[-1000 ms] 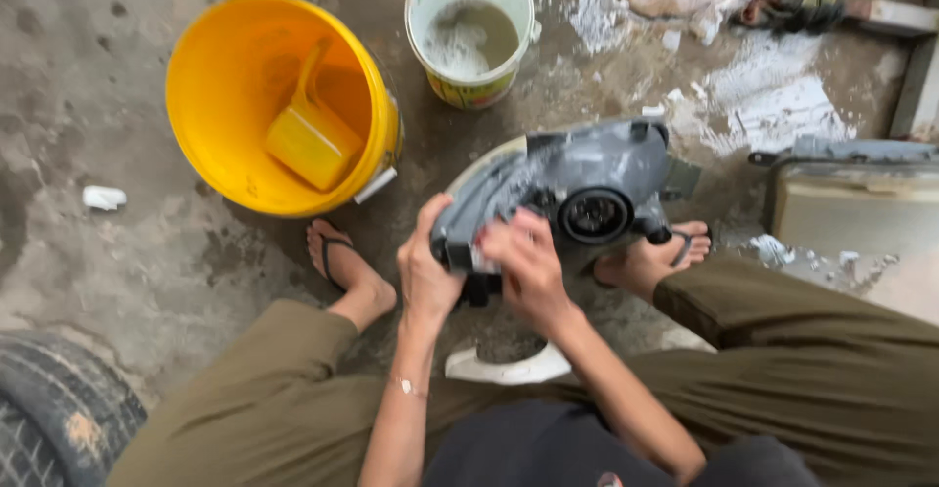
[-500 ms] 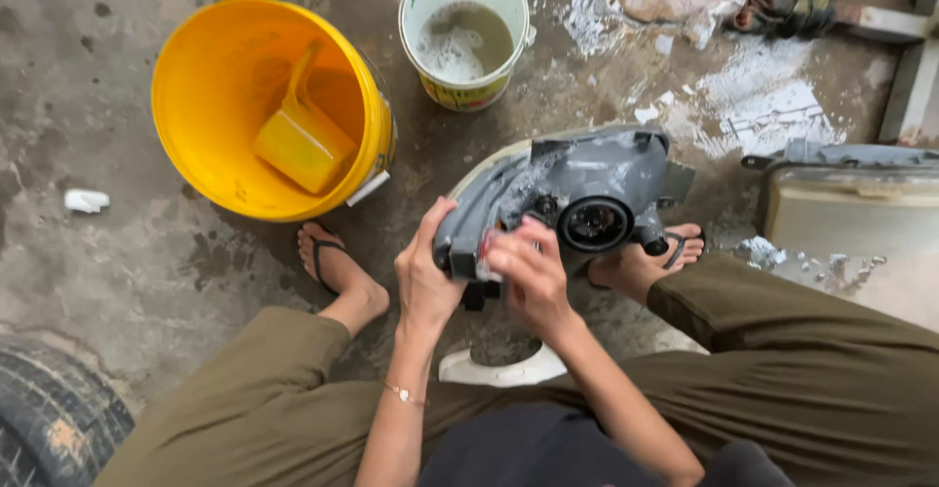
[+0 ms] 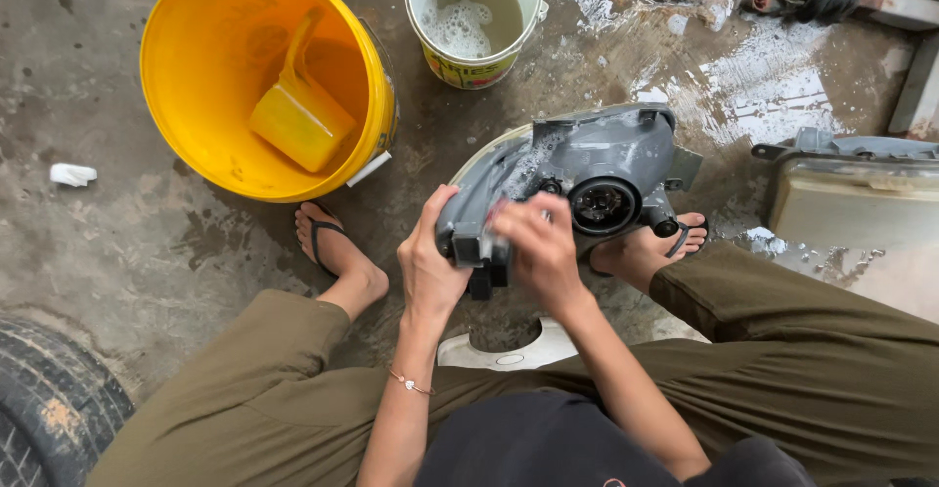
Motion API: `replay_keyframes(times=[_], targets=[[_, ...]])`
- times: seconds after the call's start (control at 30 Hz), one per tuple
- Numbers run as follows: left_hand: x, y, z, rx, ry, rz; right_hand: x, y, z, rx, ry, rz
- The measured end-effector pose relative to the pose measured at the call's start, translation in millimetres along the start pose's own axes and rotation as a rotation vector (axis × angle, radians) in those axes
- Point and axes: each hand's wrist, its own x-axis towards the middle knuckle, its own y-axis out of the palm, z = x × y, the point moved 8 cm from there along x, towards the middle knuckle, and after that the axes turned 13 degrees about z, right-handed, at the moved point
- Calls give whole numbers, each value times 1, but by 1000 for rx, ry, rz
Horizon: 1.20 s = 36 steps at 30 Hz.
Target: The person scrubs a grey car headlight housing with a red sponge, dipping it into a bucket of soapy water. They then rinse the housing by pouring water over it from a yellow scoop.
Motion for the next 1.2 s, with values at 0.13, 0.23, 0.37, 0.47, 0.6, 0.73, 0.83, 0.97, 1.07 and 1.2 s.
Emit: replay_keyframes(times=[0.13, 0.23, 0.37, 0.47, 0.6, 0.73, 0.83, 0.97, 1.07, 1.2], targets=[[2, 2, 3, 2, 40, 1, 15, -6, 7, -35, 15, 10], [6, 5, 4, -5, 39, 3, 6, -10, 15, 7, 20, -16], [-6, 2, -4, 26, 40, 20, 2, 5, -15, 20, 20, -14], [-2, 1, -5, 15, 37, 17, 2, -7, 7, 63, 8, -75], [3, -1, -6, -17, 18, 36, -6, -27, 54, 79, -58, -188], [6, 2, -10, 26, 39, 20, 10, -41, 14, 22, 11, -358], [2, 6, -8, 9, 22, 36, 26, -26, 12, 82, 16, -211], [9, 6, -8, 8, 74, 16, 25, -6, -17, 104, 68, -148], [4, 5, -8, 17, 55, 31, 19, -15, 7, 122, 107, -150], [8, 5, -8, 18, 74, 24, 7, 5, -34, 87, 146, -172]])
